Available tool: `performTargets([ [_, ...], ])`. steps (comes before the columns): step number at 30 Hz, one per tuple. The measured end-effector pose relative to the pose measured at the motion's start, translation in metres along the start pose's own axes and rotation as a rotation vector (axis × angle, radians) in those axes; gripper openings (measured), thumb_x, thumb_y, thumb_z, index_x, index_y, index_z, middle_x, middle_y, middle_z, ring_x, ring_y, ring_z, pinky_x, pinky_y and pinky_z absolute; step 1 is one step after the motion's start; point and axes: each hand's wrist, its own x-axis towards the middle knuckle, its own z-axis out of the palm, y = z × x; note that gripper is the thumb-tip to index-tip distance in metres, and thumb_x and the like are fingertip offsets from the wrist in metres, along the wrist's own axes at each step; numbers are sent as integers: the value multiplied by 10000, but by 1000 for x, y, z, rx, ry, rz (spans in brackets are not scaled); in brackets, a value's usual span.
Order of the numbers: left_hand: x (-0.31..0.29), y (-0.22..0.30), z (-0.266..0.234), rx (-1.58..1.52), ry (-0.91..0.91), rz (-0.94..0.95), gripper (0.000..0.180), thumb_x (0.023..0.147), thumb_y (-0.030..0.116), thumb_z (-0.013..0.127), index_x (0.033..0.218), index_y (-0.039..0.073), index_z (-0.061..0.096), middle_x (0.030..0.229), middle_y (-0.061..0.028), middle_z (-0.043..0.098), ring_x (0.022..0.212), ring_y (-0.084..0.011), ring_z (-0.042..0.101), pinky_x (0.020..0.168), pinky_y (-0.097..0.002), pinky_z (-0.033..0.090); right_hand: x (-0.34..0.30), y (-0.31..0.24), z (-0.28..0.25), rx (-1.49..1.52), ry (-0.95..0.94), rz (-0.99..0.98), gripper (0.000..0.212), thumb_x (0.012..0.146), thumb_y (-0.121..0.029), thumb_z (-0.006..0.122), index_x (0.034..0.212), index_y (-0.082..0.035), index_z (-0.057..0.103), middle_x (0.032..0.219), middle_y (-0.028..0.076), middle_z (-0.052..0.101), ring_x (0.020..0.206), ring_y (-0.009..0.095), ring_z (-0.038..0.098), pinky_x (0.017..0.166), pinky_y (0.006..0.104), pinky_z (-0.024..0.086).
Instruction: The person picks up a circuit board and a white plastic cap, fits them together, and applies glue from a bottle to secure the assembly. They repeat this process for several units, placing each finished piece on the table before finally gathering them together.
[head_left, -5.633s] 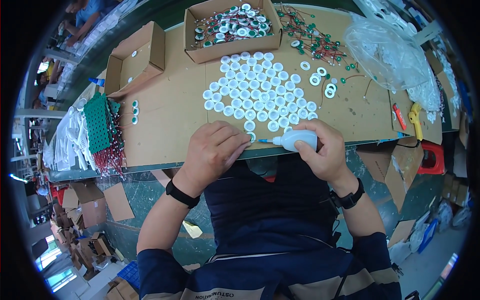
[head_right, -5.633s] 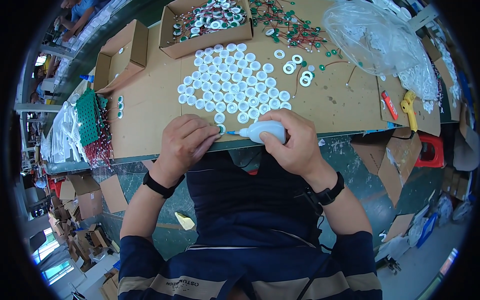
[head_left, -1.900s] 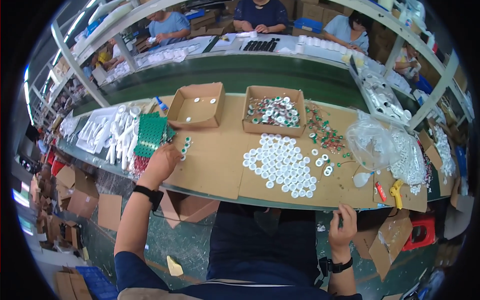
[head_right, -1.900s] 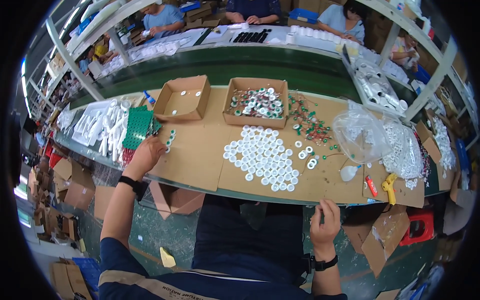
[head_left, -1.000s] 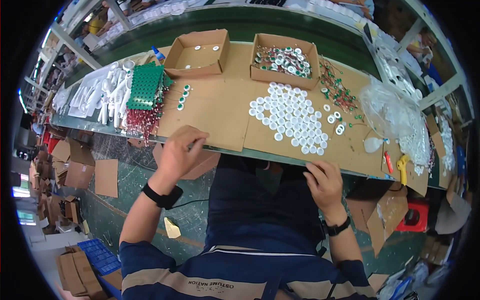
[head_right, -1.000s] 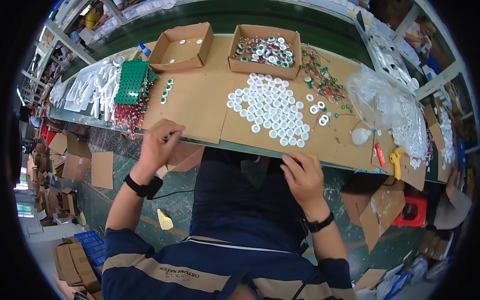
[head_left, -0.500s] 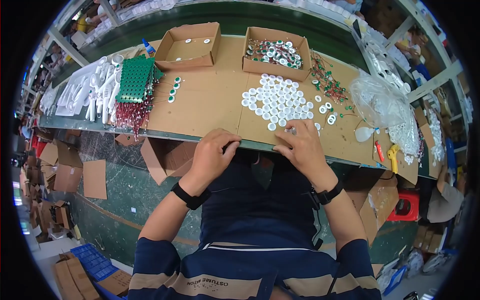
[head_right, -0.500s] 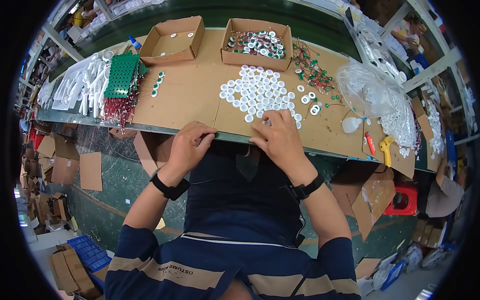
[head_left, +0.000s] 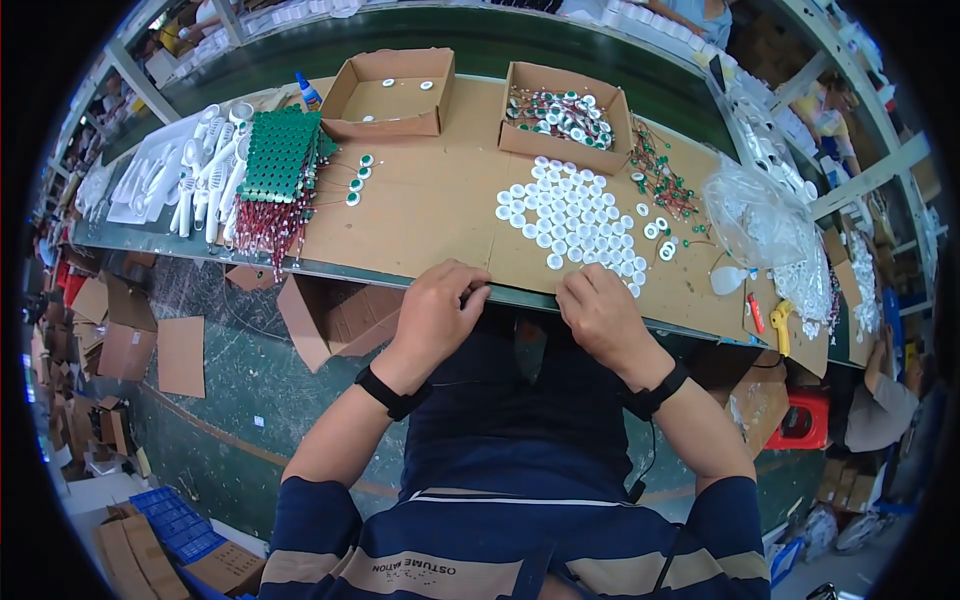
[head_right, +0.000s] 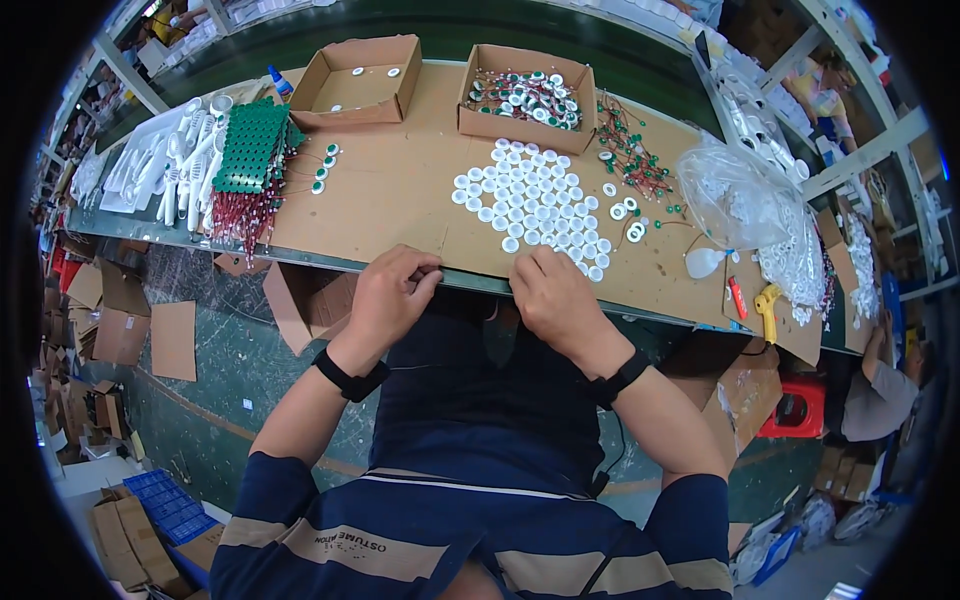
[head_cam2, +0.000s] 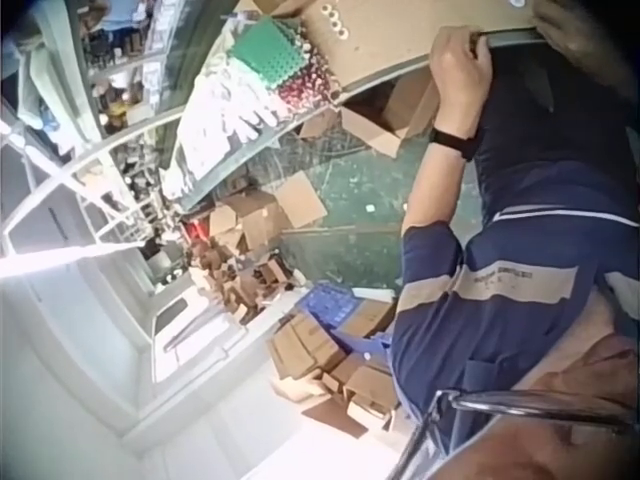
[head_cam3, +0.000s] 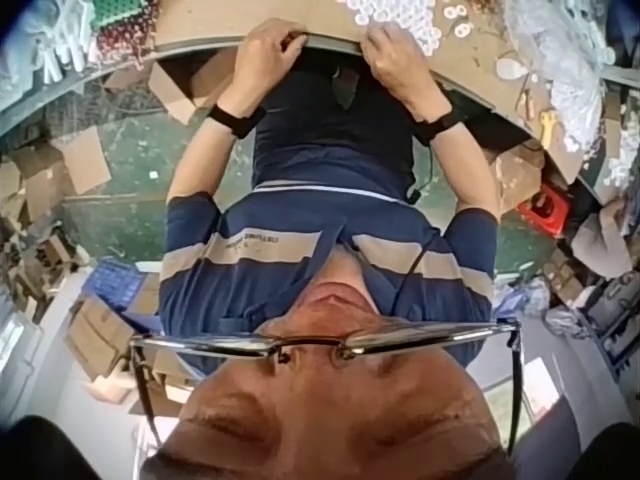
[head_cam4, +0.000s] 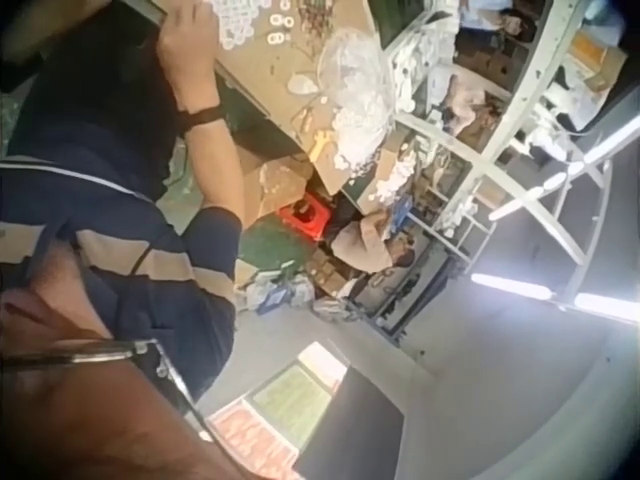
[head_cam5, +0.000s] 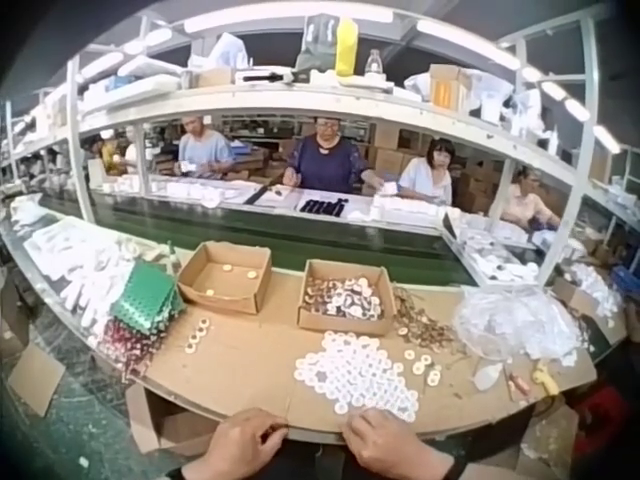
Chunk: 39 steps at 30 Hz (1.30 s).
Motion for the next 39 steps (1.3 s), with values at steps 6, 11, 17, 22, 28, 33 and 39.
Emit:
performTargets([
  [6,14,5,-3,102,-45,111,262,959,49,848,1219,71,827,990,-135,771,875,-345,780,780,-425,639,2,-1,1,-33,60,-14,190,862,-7,840,1034,3,759,965,79,614,940,283,632,784,403,568],
  [11,20,3,1,203,-66,206,292,951,29,840,1237,87,833,993,-123,779,880,-351,792,774,-439,654,1,-5,5,-49,127,14,231,822,26,849,1039,9,771,969,78,640,930,285,650,775,393,574],
  [17,17,-4,6,185,8,289,321,943,-9,822,1253,74,834,1026,-114,810,880,-337,808,747,-423,660,-1,-10,5,-30,177,42,269,799,39,861,1055,9,786,1008,77,679,935,293,666,783,391,581],
  [22,18,-9,10,168,61,336,347,926,-46,823,1258,54,836,1073,-124,837,906,-324,828,757,-405,675,-1,-10,6,-15,201,58,268,798,39,864,1053,9,789,1023,78,690,934,296,667,781,392,583],
  [28,20,-13,16,130,126,376,345,911,-75,828,1239,33,843,1081,-138,848,908,-320,840,759,-392,684,2,-10,5,-19,233,62,269,802,44,868,1059,9,796,1015,76,695,916,299,664,780,394,585],
  [33,21,-14,20,103,185,406,301,909,-83,831,1194,12,850,1060,-148,853,890,-323,845,744,-386,685,-1,-10,9,-6,268,62,302,789,62,871,1080,7,809,1010,67,704,908,298,669,752,391,589],
  [39,20,-16,24,89,226,421,283,906,-85,837,1171,11,857,1059,-148,858,886,-318,850,743,-383,688,-6,-8,14,-5,265,68,288,810,24,876,1090,11,811,1049,67,719,939,288,672,785,376,600],
])
